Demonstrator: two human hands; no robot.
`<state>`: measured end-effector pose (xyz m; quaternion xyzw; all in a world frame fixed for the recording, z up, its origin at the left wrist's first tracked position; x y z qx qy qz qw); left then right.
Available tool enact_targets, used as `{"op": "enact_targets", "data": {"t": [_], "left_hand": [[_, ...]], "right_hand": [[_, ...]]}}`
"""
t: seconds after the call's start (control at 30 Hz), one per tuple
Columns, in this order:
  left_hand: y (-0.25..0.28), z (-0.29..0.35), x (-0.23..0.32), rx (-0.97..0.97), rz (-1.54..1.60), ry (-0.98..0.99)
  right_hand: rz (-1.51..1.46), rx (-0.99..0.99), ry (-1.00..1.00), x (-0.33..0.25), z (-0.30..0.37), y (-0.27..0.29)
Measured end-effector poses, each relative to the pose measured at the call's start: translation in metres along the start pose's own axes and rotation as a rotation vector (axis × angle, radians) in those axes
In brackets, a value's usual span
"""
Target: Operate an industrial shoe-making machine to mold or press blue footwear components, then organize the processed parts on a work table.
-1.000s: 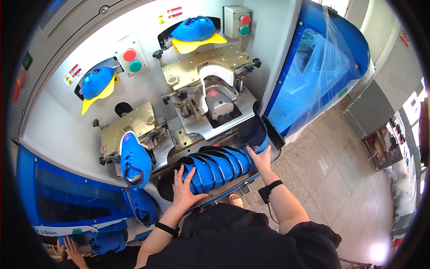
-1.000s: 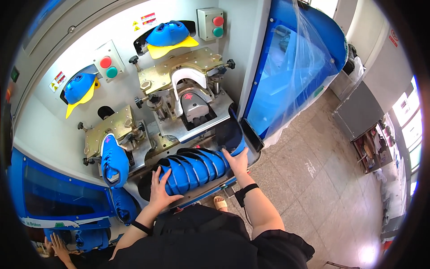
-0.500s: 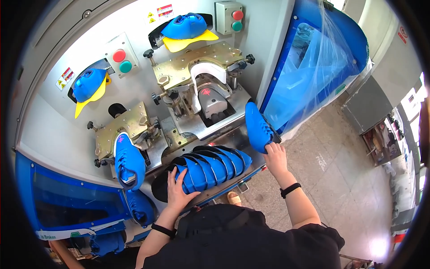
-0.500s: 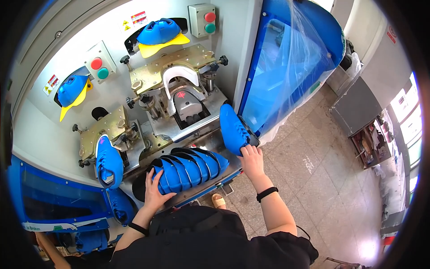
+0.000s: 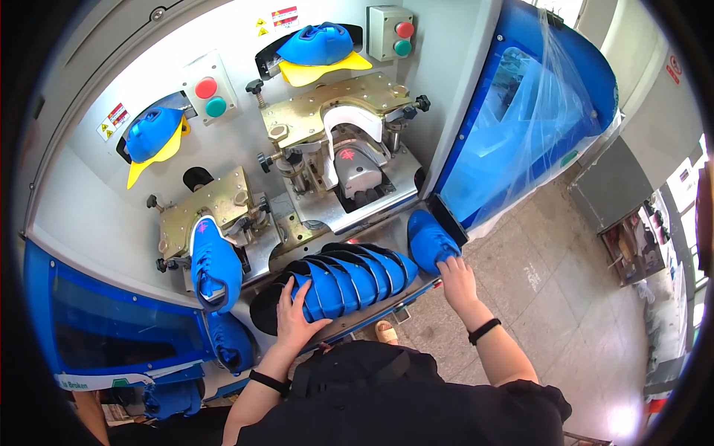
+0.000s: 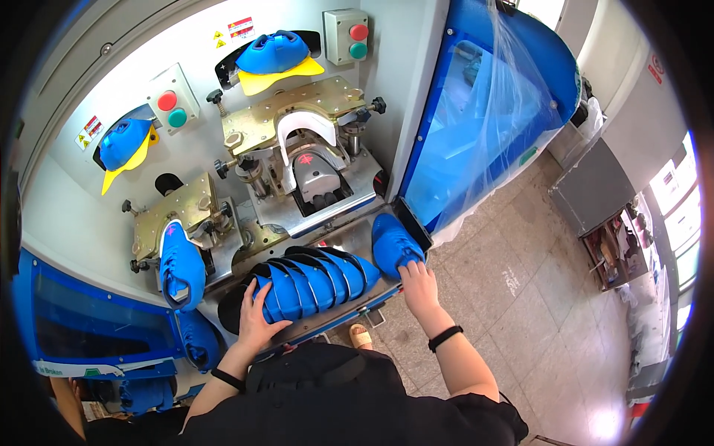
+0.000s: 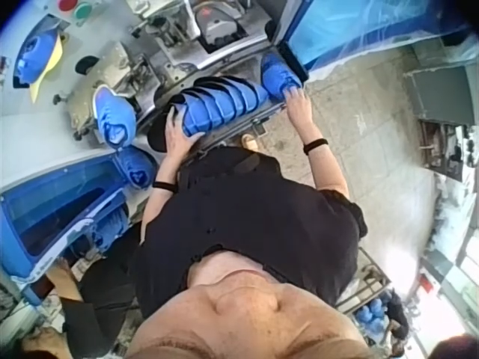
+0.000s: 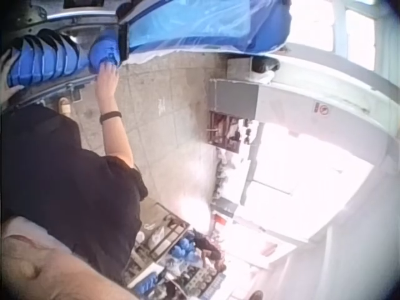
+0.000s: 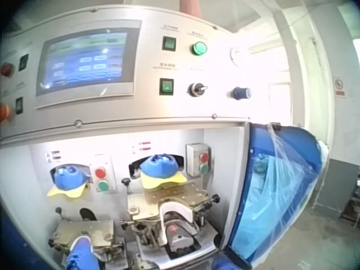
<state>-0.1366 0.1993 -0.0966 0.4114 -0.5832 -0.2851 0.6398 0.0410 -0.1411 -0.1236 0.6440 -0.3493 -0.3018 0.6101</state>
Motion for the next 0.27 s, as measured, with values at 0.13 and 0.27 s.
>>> {"op": "enact_targets", "data": {"t": [0.13, 0.27], "left_hand": [[0.001, -0.004, 0.0, -0.006, -0.01, -0.026], [0.0, 0.0, -0.004, -0.011, 0.026, -0.017]], "right_hand": [[-0.055, -0.047, 0.04, 0.004, -0.026, -0.008], [-0.008, -0.143, 0.081, -0.001, -0.018, -0.016]]}}
Point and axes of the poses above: each hand's wrist, its own z-axis away from the middle knuckle, its own y-axis out of the back of the hand, x = y × z, the point moved 4 cm from there along -z, towards the middle knuckle, and after that the axes turned 7 degrees about -x, right-handed, at the moved point
